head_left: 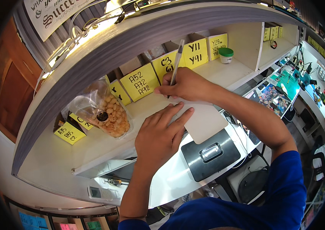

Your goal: The person handles bubble-wrapped items and boxes on shelves, then writes on a notepad while moving between shelves and a workbench. The person picks up and places boxes, writes notes, and continues handling items on shelves.

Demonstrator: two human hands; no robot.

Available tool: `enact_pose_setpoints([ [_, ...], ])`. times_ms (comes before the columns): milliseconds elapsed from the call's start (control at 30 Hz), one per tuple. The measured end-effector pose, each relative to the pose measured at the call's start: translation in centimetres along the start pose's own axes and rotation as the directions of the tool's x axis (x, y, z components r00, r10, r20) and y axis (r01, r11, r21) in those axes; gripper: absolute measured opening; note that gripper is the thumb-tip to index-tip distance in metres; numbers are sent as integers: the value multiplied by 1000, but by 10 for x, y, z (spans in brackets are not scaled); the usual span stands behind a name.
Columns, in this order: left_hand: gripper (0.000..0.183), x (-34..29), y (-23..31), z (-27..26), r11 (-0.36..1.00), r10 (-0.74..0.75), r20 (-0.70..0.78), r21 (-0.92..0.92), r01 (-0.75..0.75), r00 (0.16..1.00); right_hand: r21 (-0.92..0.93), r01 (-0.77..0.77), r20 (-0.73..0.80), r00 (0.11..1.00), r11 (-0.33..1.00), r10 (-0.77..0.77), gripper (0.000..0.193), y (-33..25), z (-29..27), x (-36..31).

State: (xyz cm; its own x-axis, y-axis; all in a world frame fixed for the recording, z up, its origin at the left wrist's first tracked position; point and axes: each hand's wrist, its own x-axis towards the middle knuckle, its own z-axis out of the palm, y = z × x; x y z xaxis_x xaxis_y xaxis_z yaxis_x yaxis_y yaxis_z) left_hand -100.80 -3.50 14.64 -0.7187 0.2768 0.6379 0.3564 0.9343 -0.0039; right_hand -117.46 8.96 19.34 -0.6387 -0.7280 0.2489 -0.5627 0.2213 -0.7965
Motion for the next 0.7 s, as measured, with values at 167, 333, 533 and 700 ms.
enact_pose_setpoints([
  [167,53,-2,-3,-1,1000,16,-9,5,-16,1000,45,-25,-29,999,999,26,37,5,5,2],
  [333,54,-4,-6,2,1000,11,10,-13,-10,1000,-22,-59,-8,998,998,59,36,0,5,1],
  [533,56,-4,-5,3,1000,13,17,-9,-13,1000,-40,-44,25,999,998,45,35,3,3,2],
  [700,57,-5,-6,3,1000,11,18,-5,-11,1000,9,-21,-35,999,1000,22,35,8,5,4],
])
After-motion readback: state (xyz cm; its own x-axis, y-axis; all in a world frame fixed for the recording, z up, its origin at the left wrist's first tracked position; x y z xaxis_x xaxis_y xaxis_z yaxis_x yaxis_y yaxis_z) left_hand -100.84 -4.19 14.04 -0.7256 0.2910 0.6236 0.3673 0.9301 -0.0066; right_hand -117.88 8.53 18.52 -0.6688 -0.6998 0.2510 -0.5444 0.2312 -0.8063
